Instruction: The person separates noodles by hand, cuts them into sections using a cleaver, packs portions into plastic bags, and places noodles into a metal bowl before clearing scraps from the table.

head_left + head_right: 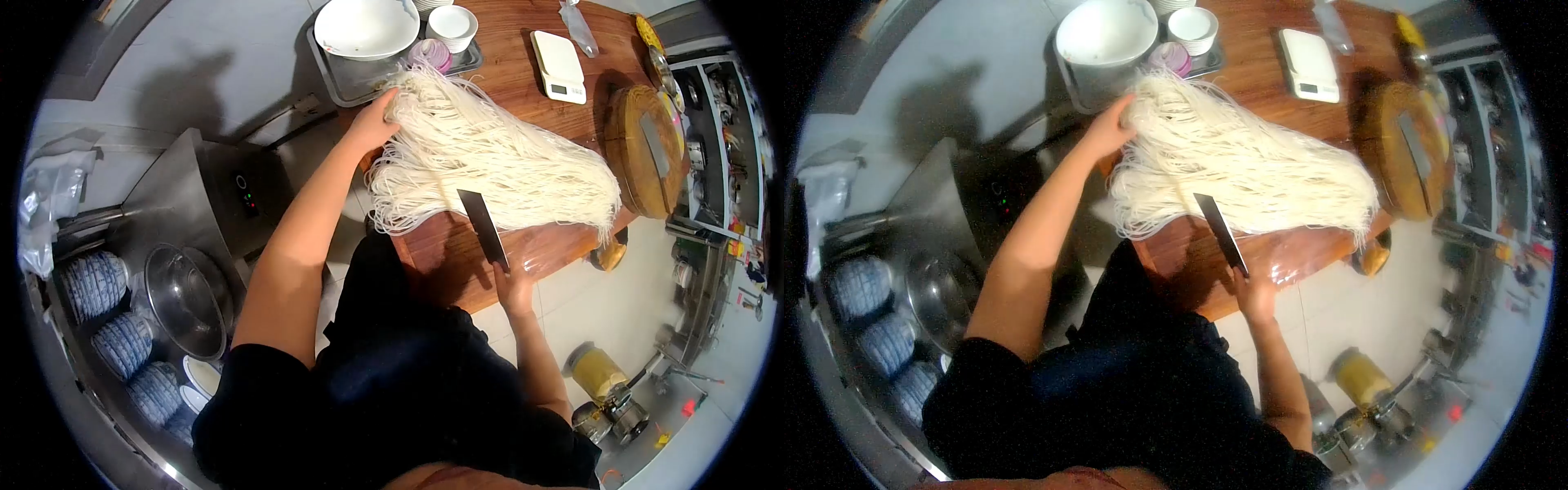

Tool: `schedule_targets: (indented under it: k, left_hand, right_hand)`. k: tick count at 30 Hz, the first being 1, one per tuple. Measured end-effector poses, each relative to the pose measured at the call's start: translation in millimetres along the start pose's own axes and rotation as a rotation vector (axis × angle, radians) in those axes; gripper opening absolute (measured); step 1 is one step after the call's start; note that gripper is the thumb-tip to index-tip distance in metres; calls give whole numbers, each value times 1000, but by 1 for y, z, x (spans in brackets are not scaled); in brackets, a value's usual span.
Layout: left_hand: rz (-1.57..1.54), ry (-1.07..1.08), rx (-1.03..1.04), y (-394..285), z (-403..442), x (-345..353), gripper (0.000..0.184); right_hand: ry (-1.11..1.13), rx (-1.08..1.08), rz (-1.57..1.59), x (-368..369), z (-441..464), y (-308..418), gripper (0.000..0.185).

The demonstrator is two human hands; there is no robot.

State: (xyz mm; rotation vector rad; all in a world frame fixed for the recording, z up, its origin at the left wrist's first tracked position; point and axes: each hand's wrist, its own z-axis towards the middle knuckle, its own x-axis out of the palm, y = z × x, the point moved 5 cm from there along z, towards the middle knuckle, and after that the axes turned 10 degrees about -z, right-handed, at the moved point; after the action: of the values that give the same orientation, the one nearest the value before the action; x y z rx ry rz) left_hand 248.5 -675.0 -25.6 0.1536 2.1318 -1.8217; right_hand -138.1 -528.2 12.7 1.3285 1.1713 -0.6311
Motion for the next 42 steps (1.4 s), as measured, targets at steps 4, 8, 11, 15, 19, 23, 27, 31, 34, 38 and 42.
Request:
schedule_targets:
  k: [4,8,11,15,19,23,27,31,34,38,42]
  left_hand:
    - [-107,-237,-48,39,-70,-12,50]
    - [104,-422,59,47,-155,4,56]
    - [277,-337,-13,21,-189,29,81]
    - [252,-365,-143,18,-185,45,85]
    - [376,-351,-82,0,-164,48,87]
    - [531,-288,-82,4,-141,52,86]
    - [544,-221,-185,6,-125,49,81]
    - [568,-195,-105,3,-119,46,62]
    - [600,-166,121,0,-131,47,50]
    - [578,-163,429,-2,-167,48,45]
    - [492,-170,446,3,-174,47,48]
  right_hand:
    - [14,-6,34,-4,-6,3,16]
    - [23,-114,87,12,-14,-13,20]
    - [82,-147,74,13,-17,-12,20]
    - [38,-136,99,4,-18,5,20]
    - [-46,-90,106,12,-32,13,21]
    - [127,-29,38,17,-36,22,24]
    - [-25,-134,29,23,-41,25,17]
    - [-3,-114,23,23,-37,32,17]
    - [36,-65,22,21,-36,35,18]
    - [26,-88,19,23,-33,32,19]
    - [40,-90,16,32,-31,28,20]
